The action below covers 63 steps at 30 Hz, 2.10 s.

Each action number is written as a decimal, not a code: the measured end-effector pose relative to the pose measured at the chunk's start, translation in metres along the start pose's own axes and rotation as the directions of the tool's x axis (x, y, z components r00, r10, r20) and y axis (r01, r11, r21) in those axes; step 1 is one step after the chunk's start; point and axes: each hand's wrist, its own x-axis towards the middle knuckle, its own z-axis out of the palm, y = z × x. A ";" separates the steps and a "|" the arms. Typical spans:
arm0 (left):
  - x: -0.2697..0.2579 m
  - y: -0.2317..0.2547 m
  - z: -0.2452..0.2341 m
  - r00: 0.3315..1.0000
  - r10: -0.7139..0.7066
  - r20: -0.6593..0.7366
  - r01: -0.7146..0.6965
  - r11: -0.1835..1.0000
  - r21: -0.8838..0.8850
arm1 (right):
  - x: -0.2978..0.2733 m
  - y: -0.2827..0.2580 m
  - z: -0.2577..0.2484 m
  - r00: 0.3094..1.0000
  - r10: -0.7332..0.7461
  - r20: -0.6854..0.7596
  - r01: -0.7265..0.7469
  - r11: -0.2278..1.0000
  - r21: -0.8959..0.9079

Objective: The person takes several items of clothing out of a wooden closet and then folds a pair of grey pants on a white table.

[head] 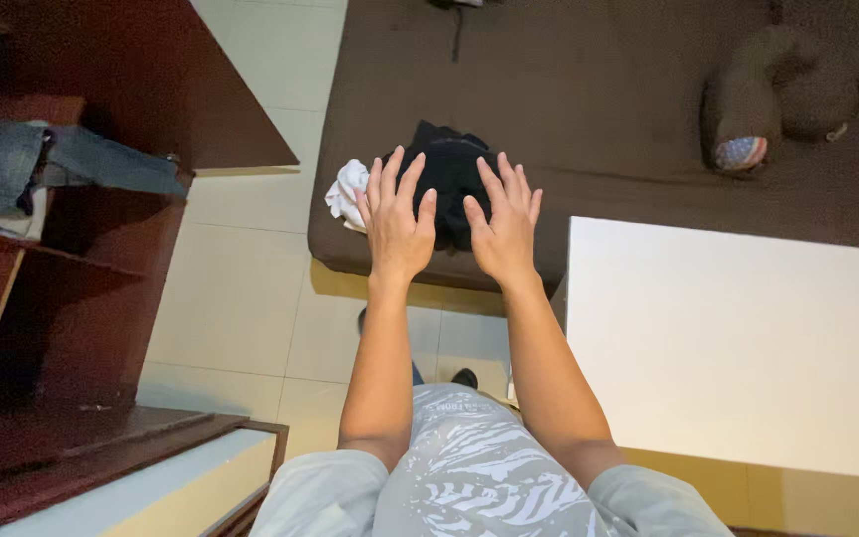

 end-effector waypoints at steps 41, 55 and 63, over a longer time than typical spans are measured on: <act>-0.016 -0.257 -0.301 0.802 -0.215 -0.557 0.349 0.925 0.146 | 0.051 -0.306 0.298 0.788 -0.542 0.294 0.433 0.826 0.362; -0.016 -0.314 -0.327 0.729 -0.312 -0.610 0.465 0.879 0.106 | 0.060 -0.343 0.367 0.717 -0.585 0.378 0.440 0.802 0.405; 0.024 -0.357 -0.355 0.704 -0.226 -0.673 0.437 0.885 0.159 | 0.098 -0.377 0.415 0.701 -0.613 0.364 0.463 0.780 0.421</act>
